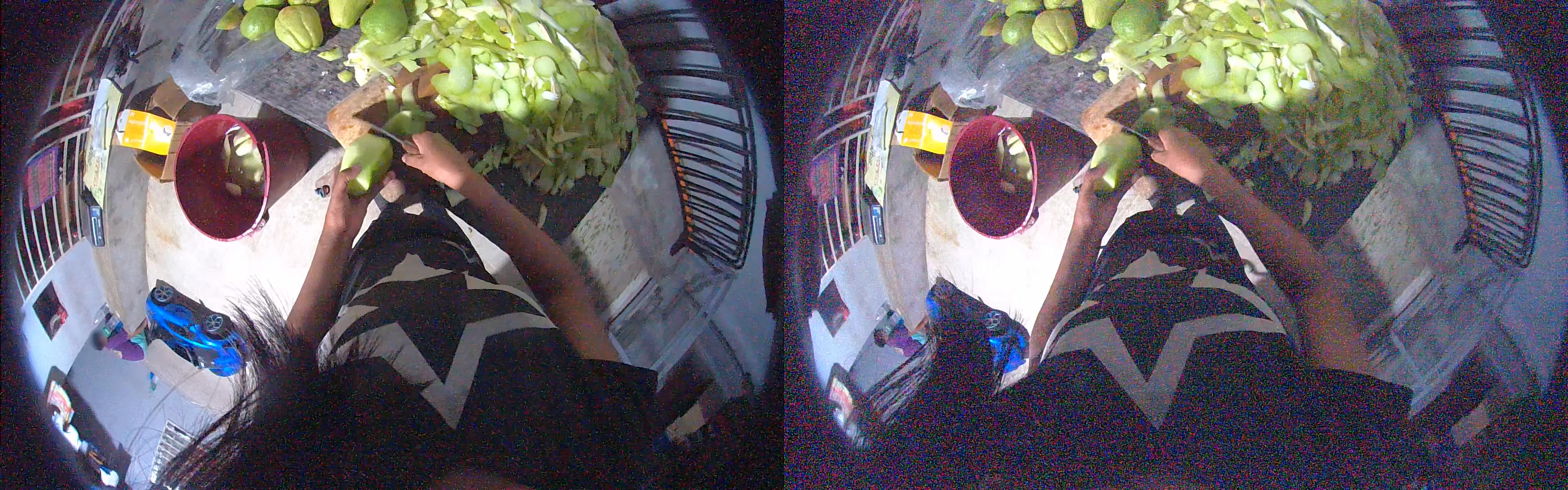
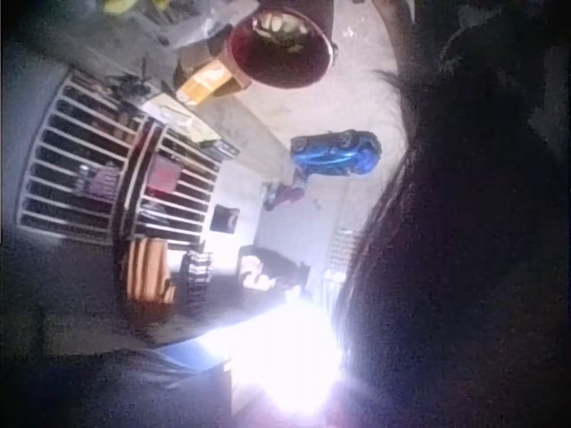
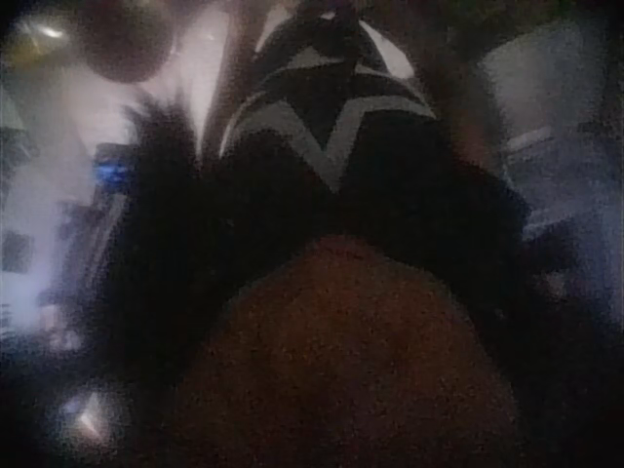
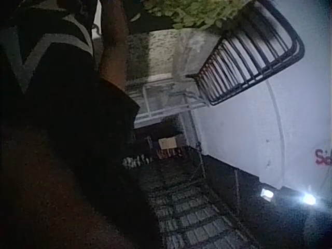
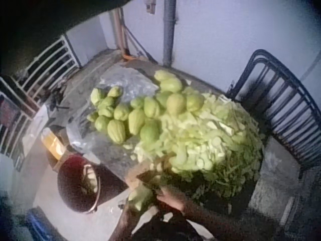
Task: The person peels green fruits using a knife over a wooden cutting board. The person holds each fruit in one hand and removes the skin with the other, placing the peeled fruit into a red bucket.
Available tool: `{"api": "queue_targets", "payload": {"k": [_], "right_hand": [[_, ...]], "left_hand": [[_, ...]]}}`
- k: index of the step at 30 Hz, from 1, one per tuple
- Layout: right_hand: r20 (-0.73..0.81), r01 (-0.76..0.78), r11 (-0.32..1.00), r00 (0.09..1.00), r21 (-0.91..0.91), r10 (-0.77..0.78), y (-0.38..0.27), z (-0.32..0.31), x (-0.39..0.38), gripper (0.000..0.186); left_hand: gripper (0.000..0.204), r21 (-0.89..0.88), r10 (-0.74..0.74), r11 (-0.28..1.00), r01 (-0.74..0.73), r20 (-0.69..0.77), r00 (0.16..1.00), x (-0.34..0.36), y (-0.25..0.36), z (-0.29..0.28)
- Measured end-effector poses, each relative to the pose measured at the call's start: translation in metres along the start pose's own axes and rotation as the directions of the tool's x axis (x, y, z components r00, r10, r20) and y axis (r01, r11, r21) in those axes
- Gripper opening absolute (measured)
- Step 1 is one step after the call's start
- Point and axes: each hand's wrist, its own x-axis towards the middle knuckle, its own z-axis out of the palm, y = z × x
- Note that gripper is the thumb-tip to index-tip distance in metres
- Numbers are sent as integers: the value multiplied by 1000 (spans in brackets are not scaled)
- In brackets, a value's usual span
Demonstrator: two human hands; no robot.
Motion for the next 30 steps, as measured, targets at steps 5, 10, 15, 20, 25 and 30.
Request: {"api": "queue_targets", "payload": {"k": [5,10,15,20,25,30], "right_hand": [[-219,24,999,975,-29,-29,-4,10,-26,22],[-186,43,985,980,-168,-74,-13,-3,-40,17],[-347,80,975,926,-209,-151,-13,2,-54,16],[-220,-71,997,973,-18,65,-29,-8,-75,19],[-355,192,940,889,-283,-288,-19,-5,-95,19],[-244,123,936,947,-329,-210,-24,-9,-103,18]], "left_hand": [[56,-175,-43,983,49,37,998,9,-16,6],[51,-213,-131,966,143,72,989,27,-15,3],[49,-253,-327,919,304,-55,943,44,-1,10],[52,-313,-347,887,339,31,937,53,3,17],[55,-256,-150,940,226,284,947,58,1,16],[63,-232,-321,914,333,90,943,64,4,22]]}}
